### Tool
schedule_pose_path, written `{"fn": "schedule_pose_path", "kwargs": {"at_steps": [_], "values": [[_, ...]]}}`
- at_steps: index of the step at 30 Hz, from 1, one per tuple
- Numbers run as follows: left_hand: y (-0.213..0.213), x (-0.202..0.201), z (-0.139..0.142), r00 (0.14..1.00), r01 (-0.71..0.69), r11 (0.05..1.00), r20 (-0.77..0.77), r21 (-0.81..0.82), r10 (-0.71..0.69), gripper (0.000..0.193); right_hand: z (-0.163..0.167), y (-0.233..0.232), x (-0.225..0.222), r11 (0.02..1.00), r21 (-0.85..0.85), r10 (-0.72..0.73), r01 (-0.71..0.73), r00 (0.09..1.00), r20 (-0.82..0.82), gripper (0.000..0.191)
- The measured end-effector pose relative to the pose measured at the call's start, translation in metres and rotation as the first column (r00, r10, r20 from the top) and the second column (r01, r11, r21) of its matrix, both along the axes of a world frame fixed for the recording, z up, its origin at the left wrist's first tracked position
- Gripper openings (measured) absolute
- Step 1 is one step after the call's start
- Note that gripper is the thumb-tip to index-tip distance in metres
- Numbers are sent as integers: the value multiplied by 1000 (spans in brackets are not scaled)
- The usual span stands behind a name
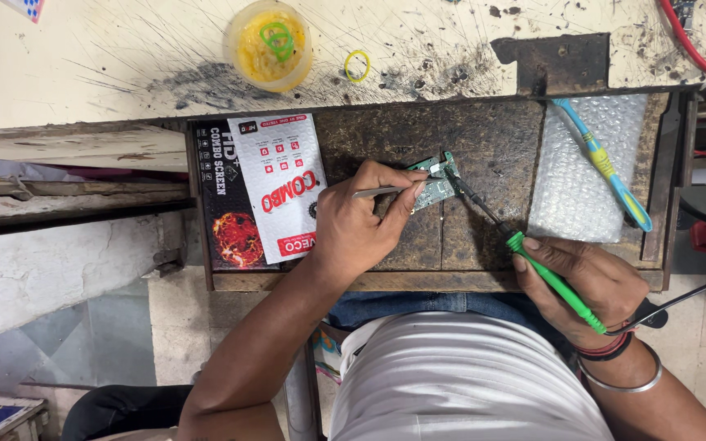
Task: The person uses a soldering iron and tweezers to apply solder to several points on a small green circuit board. They hold the board steady with one hand while carefully applying heat and solder with the other. The task is performed on a cluttered workbench in a repair shop setting.
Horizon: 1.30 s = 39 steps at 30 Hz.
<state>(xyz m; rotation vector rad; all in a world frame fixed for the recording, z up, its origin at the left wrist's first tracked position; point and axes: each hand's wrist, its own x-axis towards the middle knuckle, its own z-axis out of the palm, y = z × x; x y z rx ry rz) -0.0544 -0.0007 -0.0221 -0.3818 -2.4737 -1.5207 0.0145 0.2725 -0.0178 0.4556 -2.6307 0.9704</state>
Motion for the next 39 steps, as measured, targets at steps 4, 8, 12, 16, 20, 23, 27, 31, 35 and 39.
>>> {"fn": "schedule_pose_path", "kwargs": {"at_steps": [4, 8, 12, 16, 20, 23, 27, 31, 35, 39], "values": [[0, 0, 0, 1000, 19, 1000, 23, 20, -19, 17, -1, -1, -1, 1000, -4, -6, 6, 1000, -15, 24], [0, 0, 0, 1000, 4, 1000, 8, -5, -4, 17, 1, -1, -1, 1000, -3, 6, -6, 1000, -13, 25], [0, -1, 0, 1000, 12, 1000, 7, -2, -12, 18, 2, -2, -3, 1000, 27, 9, -8, 1000, -22, 25], [0, 0, 1, 1000, 0, 1000, 14, 0, 0, 18, 2, -1, -2, 1000, 6, 14, -14, 1000, -8, 25], [0, 0, 0, 1000, 2, 1000, 23, 10, -2, 18, 0, -1, -1, 1000, -21, 7, -7, 1000, 3, 23], [-1, 0, 0, 1000, 9, 1000, 29, 12, -10, 18, -1, 0, -1, 1000, -29, 5, -5, 1000, 0, 23], [0, 0, -1, 1000, 8, 1000, 22, 5, -8, 19, 0, 1, 0, 1000, 1, -15, 15, 1000, 13, 22], [0, 0, -1, 1000, 6, 1000, 15, 0, -6, 19, 0, 0, -1, 1000, -8, 7, -7, 1000, -3, 22], [0, -1, 0, 1000, 5, 1000, 21, -1, -5, 18, 0, 0, -4, 1000, 17, 19, -19, 999, -26, 23], [0, -1, 0, 1000, 12, 1000, 16, 2, -12, 18, 2, 0, -2, 1000, -6, -3, 3, 1000, 5, 22]]}}
